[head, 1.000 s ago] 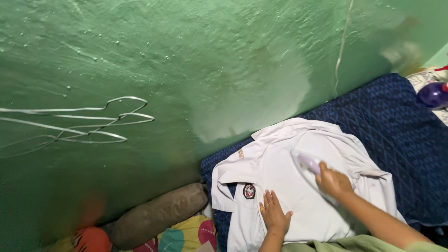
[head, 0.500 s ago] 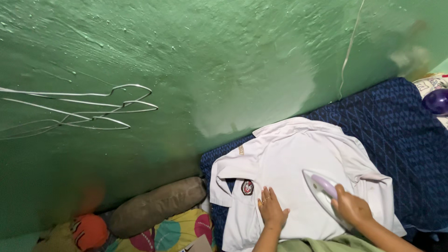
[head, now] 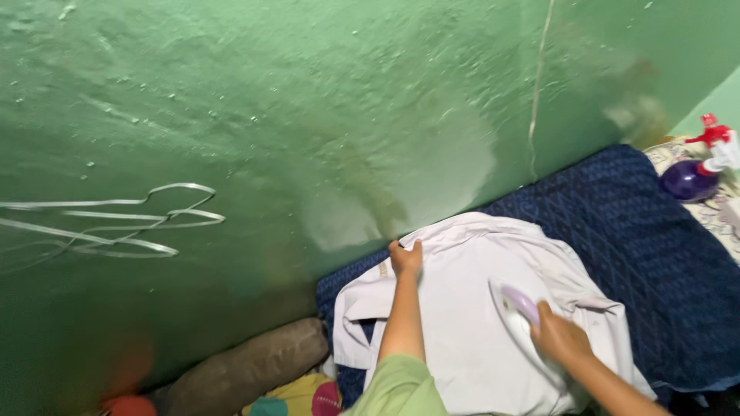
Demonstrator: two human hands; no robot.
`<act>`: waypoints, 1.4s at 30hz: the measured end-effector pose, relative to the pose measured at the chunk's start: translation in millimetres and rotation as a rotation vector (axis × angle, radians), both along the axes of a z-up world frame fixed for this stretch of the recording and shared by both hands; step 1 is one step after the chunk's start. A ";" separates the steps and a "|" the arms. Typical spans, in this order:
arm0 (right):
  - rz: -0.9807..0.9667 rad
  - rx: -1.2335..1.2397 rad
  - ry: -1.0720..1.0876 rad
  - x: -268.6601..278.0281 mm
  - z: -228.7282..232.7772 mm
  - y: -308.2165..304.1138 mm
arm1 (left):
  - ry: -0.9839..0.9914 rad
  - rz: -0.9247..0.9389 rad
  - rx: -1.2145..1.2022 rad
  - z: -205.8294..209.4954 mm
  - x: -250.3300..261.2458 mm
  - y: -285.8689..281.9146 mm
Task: The person irons a white t-shirt on a blue patterned cloth laid over a surface. They smooth the shirt, use a spray bottle to mist it, and iron both sides, flipping the shirt over midway. The shirt is handled one at a time and remains on the cloth throughout.
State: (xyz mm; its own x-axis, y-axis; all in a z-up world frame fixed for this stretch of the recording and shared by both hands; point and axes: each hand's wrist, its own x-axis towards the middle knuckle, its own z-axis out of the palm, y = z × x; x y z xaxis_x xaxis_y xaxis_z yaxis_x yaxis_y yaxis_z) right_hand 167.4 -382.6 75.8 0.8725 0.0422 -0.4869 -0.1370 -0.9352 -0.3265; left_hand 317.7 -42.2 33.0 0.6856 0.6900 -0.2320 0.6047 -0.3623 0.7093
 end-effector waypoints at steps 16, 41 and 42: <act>-0.626 -0.037 -0.438 -132.3 14.5 -156.3 | -0.224 -1.281 0.162 49.5 -216.9 -0.5; -0.238 -0.053 -0.132 -37.1 2.2 55.3 | 0.182 -0.300 -0.295 -31.6 -279.2 -9.0; -0.257 -0.056 -0.119 -37.7 2.4 57.1 | 0.192 -0.309 -0.303 -32.0 -279.6 -6.6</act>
